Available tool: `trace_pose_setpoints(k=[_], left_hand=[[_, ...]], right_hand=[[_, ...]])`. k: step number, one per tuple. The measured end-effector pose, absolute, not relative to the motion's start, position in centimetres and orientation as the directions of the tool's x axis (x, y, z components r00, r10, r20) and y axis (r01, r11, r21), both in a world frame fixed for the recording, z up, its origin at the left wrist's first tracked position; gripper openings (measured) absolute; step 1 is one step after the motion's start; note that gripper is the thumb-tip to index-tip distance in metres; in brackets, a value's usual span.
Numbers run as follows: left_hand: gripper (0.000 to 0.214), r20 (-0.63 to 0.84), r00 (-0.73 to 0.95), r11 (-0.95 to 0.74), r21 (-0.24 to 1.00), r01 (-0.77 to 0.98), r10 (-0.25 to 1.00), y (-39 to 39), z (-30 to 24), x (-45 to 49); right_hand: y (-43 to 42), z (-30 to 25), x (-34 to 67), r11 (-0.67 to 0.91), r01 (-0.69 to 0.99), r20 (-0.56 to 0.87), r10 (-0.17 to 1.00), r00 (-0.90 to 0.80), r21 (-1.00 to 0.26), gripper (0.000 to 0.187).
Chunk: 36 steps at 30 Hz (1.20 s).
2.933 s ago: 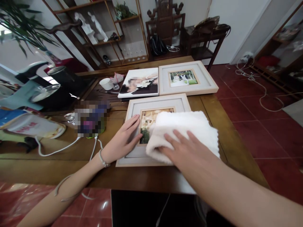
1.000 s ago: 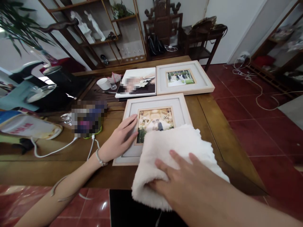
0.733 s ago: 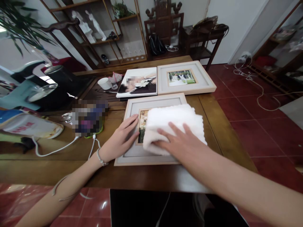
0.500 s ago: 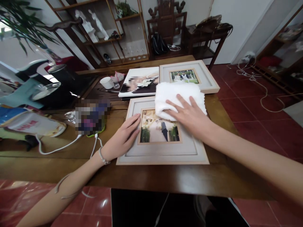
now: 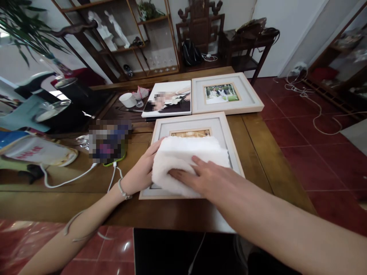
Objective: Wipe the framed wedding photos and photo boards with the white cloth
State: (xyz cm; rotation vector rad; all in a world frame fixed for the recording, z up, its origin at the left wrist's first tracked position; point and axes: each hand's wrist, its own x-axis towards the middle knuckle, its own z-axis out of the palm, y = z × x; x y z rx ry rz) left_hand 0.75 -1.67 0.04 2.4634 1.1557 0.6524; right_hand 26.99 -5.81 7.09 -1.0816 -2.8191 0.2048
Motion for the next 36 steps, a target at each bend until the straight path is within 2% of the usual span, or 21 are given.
trace_pose_setpoints(k=[2,4,6,9,11,14,17,23,30,36], left_hand=[[0.047,0.272,0.548,-0.606,0.477,0.637,0.791,-1.6,0.0,0.8],[0.046,0.265,0.529,-0.588,0.462,0.664,0.806,-1.6,0.0,0.8],[0.047,0.257,0.525,-0.581,0.452,0.677,0.811,-1.6,0.0,0.8],[0.047,0.243,0.525,-0.574,0.452,0.682,0.815,-1.7,0.0,0.8],[0.046,0.237,0.525,-0.571,0.453,0.685,0.817,-1.7,0.1,0.8],[0.047,0.249,0.524,-0.577,0.453,0.68,0.814,-1.7,0.0,0.9],[0.047,0.266,0.519,-0.581,0.455,0.675,0.812,-1.7,-0.1,0.9],[0.048,0.246,0.513,-0.565,0.455,0.688,0.823,-1.7,-0.1,0.9],[0.047,0.238,0.513,-0.562,0.444,0.698,0.825,-1.8,-0.2,0.9],[0.047,0.243,0.531,-0.58,0.44,0.686,0.812,-1.7,-0.1,0.9]], right_hand=[[-4.6,7.3,28.2,0.727,0.676,0.14,0.687,-0.713,-0.121,0.097],[-2.5,7.9,29.5,0.686,0.727,0.271,0.702,-0.659,-0.01,0.093],[-0.1,8.8,30.4,0.654,0.75,0.399,0.664,-0.633,0.101,0.079],[2.9,9.6,30.9,0.632,0.747,0.46,0.611,-0.644,0.207,0.06],[4.0,8.9,30.8,0.613,0.751,0.392,0.646,-0.655,0.244,0.061],[3.7,6.3,30.1,0.631,0.723,0.207,0.695,-0.688,0.283,0.075],[2.0,3.9,29.1,0.661,0.681,0.099,0.69,-0.717,0.316,0.07],[-2.4,2.9,27.3,0.65,0.698,0.077,0.713,-0.697,0.301,0.051],[-10.1,3.6,27.1,0.677,0.719,0.05,0.722,-0.69,0.158,0.048],[-11.0,3.8,26.7,0.674,0.713,0.045,0.72,-0.693,0.191,0.057]])
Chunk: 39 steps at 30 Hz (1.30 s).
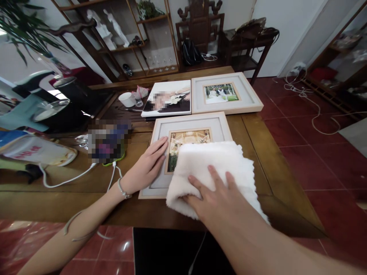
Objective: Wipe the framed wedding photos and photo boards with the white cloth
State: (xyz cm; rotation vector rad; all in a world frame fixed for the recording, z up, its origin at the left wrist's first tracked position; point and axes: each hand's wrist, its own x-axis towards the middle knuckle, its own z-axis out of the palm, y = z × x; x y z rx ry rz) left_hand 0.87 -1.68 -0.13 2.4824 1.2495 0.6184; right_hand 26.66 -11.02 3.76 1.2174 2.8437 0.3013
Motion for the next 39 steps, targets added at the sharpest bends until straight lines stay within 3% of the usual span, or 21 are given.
trace_pose_setpoints(k=[5,11,16,20,24,28,31,39], left_hand=[[0.048,0.239,0.537,-0.583,0.449,0.677,0.809,-1.6,0.0,0.8],[0.047,0.231,0.541,-0.583,0.44,0.683,0.809,-1.5,0.2,0.7],[0.047,0.248,0.532,-0.583,0.447,0.678,0.809,-1.5,0.0,0.7],[0.047,0.254,0.523,-0.578,0.455,0.677,0.813,-1.5,-0.2,0.8],[0.047,0.251,0.524,-0.577,0.453,0.68,0.814,-1.6,-0.1,0.8],[0.047,0.237,0.526,-0.572,0.441,0.691,0.817,-1.6,0.0,0.9],[0.047,0.239,0.531,-0.578,0.435,0.69,0.813,-1.6,0.0,0.9],[0.047,0.242,0.535,-0.583,0.437,0.685,0.809,-1.6,0.0,0.8]], right_hand=[[-5.6,2.9,26.7,0.625,0.735,0.12,0.735,-0.668,0.261,0.067],[1.5,3.5,28.5,0.614,0.729,0.108,0.738,-0.666,0.302,0.075],[0.4,3.3,27.4,0.653,0.702,0.064,0.718,-0.694,0.284,0.065],[-4.0,2.9,26.2,0.664,0.716,0.034,0.728,-0.685,0.216,0.055],[-8.7,3.6,26.1,0.698,0.714,0.007,0.714,-0.7,0.055,0.047],[-10.9,4.7,26.4,0.77,0.638,0.01,0.639,-0.77,-0.021,0.054],[-9.7,4.4,26.5,0.749,0.662,0.033,0.661,-0.75,0.025,0.058],[1.1,4.2,28.3,0.673,0.678,0.069,0.693,-0.718,0.296,0.073]])
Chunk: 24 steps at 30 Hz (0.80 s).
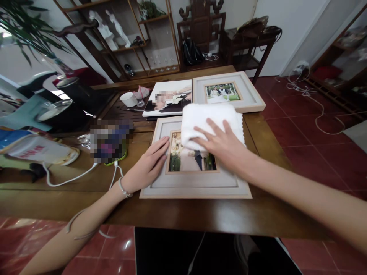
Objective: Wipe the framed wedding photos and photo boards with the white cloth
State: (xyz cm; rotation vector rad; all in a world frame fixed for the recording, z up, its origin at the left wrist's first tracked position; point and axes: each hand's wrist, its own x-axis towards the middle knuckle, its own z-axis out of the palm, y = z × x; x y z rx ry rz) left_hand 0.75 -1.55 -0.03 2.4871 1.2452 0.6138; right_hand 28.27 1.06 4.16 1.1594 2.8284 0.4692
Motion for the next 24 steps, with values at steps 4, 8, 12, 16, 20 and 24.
trace_pose_setpoints(k=[4,8,12,16,20,24], left_hand=[[0.047,0.23,0.538,-0.58,0.438,0.687,0.811,-1.5,0.1,0.8],[0.047,0.252,0.538,-0.591,0.425,0.685,0.805,-1.5,-0.1,0.8],[0.047,0.254,0.539,-0.594,0.421,0.686,0.803,-1.5,-0.2,0.7],[0.047,0.251,0.534,-0.588,0.428,0.687,0.807,-1.5,-0.2,0.7],[0.046,0.253,0.54,-0.594,0.426,0.683,0.803,-1.5,-0.2,0.7],[0.047,0.256,0.542,-0.597,0.424,0.681,0.8,-1.4,-0.2,0.7]], right_hand=[[3.7,4.1,28.0,0.651,0.695,0.07,0.712,-0.698,0.304,0.064],[1.3,3.2,26.6,0.698,0.663,0.023,0.684,-0.729,0.272,0.062],[-3.9,2.9,25.5,0.708,0.687,-0.02,0.699,-0.715,0.162,0.049],[-8.9,4.3,25.9,0.74,0.673,-0.025,0.673,-0.74,-0.011,0.04],[-10.5,4.8,26.6,0.755,0.653,0.006,0.654,-0.756,-0.059,0.038],[-7.9,3.6,26.6,0.713,0.7,0.034,0.699,-0.714,0.048,0.047]])
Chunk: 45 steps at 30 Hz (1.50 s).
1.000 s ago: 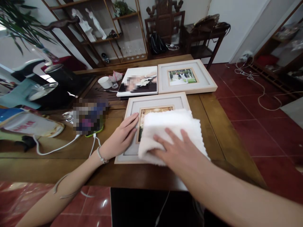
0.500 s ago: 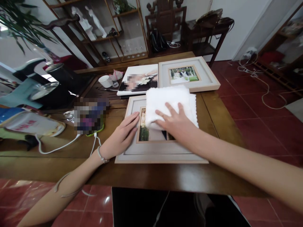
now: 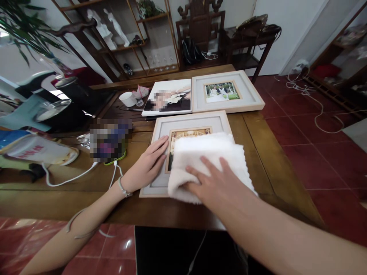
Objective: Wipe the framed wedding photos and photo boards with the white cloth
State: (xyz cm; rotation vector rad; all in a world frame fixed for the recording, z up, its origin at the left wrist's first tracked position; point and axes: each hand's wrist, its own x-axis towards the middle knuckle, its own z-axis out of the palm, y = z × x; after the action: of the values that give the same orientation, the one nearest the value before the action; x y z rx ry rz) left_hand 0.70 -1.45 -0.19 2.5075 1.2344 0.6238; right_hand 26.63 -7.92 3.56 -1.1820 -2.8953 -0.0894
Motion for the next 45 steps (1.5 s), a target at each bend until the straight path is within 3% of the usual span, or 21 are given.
trace_pose_setpoints(k=[5,11,14,18,21,24,35,40,45], left_hand=[[0.047,0.245,0.541,-0.59,0.422,0.688,0.805,-1.5,-0.1,0.7],[0.047,0.241,0.535,-0.584,0.429,0.689,0.81,-1.5,0.0,0.8],[0.047,0.247,0.534,-0.585,0.434,0.685,0.809,-1.5,-0.1,0.8],[0.046,0.246,0.527,-0.578,0.439,0.688,0.814,-1.5,-0.1,0.8],[0.046,0.241,0.523,-0.572,0.444,0.69,0.818,-1.5,-0.1,0.8],[0.046,0.249,0.527,-0.58,0.442,0.684,0.813,-1.5,-0.1,0.8],[0.049,0.265,0.54,-0.598,0.447,0.665,0.799,-1.5,-0.3,0.6],[0.048,0.266,0.532,-0.591,0.461,0.662,0.804,-1.4,-0.2,0.6],[0.048,0.253,0.531,-0.583,0.461,0.669,0.809,-1.4,-0.1,0.7]], right_hand=[[-1.8,3.4,27.7,0.689,0.68,0.084,0.684,-0.725,0.251,0.056],[1.6,3.3,27.7,0.652,0.691,0.081,0.707,-0.703,0.313,0.056],[-0.6,2.9,26.7,0.67,0.695,0.051,0.71,-0.703,0.262,0.048],[-5.9,3.5,25.9,0.742,0.666,-0.021,0.669,-0.743,0.081,0.038],[-9.5,4.6,26.0,0.761,0.647,0.009,0.648,-0.762,-0.04,0.027],[-10.8,5.1,26.2,0.773,0.63,0.045,0.634,-0.772,-0.073,0.025],[-0.1,3.6,27.8,0.683,0.676,0.076,0.686,-0.724,0.276,0.059],[2.6,3.7,27.8,0.647,0.699,0.047,0.723,-0.69,0.303,0.059],[-1.5,3.9,26.2,0.694,0.676,-0.029,0.703,-0.711,0.246,0.053]])
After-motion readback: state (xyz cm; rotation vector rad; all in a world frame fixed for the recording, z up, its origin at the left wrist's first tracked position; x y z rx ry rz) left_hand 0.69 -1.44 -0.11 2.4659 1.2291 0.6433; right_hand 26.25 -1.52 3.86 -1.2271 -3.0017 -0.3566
